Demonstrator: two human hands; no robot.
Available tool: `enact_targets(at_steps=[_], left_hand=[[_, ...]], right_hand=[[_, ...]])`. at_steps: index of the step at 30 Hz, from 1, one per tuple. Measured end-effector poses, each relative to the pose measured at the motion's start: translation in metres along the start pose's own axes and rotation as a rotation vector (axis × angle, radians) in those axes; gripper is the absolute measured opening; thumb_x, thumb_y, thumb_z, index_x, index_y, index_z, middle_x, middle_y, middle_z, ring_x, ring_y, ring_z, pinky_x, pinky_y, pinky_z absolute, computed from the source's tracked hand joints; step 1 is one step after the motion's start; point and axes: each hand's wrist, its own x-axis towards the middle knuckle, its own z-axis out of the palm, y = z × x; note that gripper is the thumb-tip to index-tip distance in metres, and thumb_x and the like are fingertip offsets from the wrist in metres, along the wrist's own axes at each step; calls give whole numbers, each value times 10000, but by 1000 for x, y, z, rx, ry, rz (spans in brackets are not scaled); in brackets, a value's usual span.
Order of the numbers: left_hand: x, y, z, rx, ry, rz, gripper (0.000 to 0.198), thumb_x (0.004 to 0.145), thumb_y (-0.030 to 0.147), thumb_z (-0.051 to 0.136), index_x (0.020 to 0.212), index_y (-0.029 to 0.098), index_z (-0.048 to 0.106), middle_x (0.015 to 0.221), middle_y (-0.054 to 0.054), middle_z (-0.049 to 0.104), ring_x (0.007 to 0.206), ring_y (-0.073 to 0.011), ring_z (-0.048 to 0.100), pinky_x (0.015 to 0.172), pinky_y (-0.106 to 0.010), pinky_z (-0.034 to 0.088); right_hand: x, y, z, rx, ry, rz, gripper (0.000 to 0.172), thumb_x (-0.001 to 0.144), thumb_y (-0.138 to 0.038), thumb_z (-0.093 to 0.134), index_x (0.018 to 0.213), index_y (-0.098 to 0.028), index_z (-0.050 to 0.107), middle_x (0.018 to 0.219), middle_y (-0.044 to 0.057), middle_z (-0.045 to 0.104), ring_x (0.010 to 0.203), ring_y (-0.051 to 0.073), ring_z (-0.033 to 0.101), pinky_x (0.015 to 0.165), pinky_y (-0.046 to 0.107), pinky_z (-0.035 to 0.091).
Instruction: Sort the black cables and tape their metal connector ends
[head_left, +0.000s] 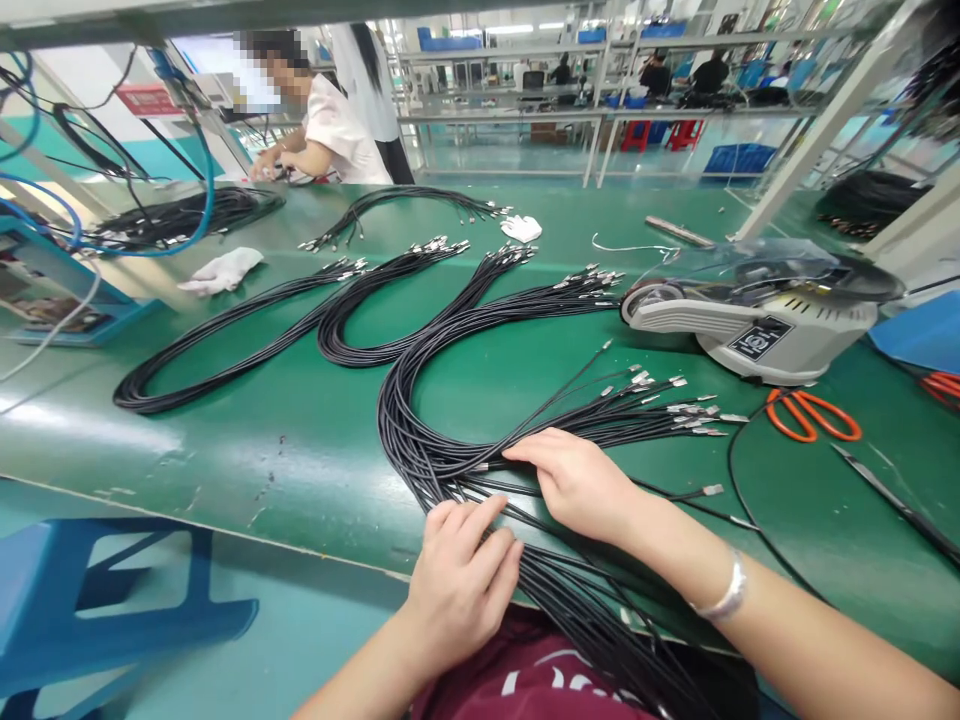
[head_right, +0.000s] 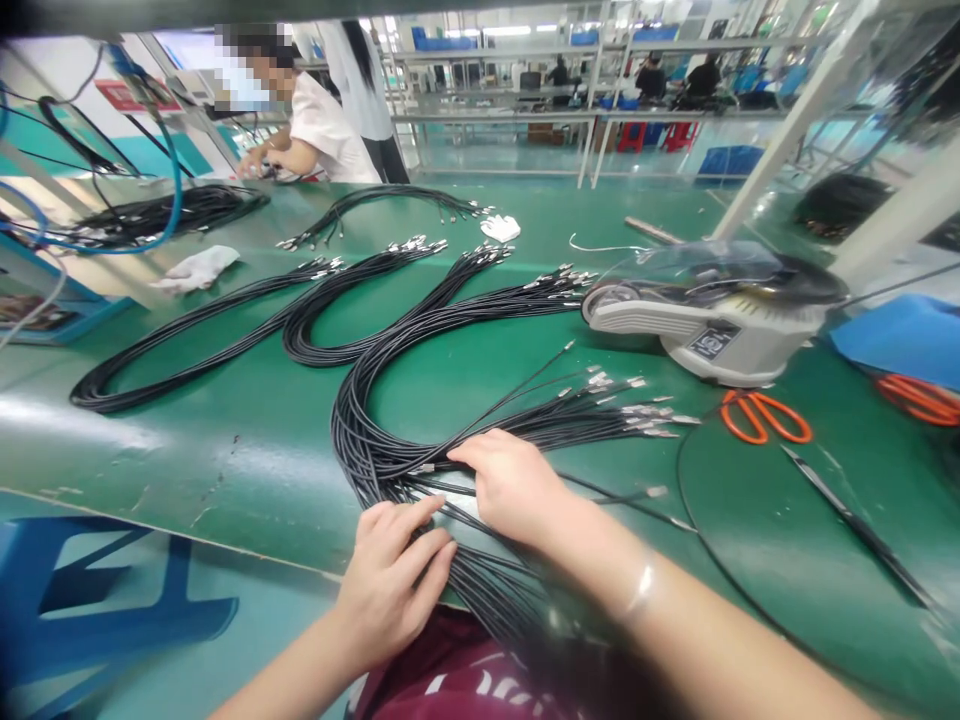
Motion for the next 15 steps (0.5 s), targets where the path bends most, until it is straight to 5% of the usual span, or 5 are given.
enact_targets(at_steps=[3, 8, 15], left_hand=[[-1, 1, 2, 26, -22, -25, 65, 819, 178, 558, 818, 178, 623, 1169, -106, 621, 853, -213, 559, 808, -424, 373], [2, 2, 5, -8, -35, -17, 57, 816, 156, 553, 804, 172, 606, 952, -51, 685, 833, -208, 545, 785, -410, 356], [0, 2, 5, -39, -12, -8, 70, 818, 133, 542, 778, 165, 590, 835, -39, 665, 805, -192, 536, 782, -400, 354]], right_hand=[[-4, -1, 4, -27, 11, -44, 292, 859, -94, 469, 1036, -187, 682, 1000, 58, 682, 909, 173, 581, 816, 283, 480], [4, -15, 23, -213, 24, -45, 234, 921, -252, 464, 909, -211, 693, 814, 36, 624, 725, 149, 548, 655, 263, 431], [9, -23, 33, -278, 169, -76, 264, 949, -238, 418, 872, -189, 666, 815, 38, 634, 727, 145, 542, 668, 270, 395]])
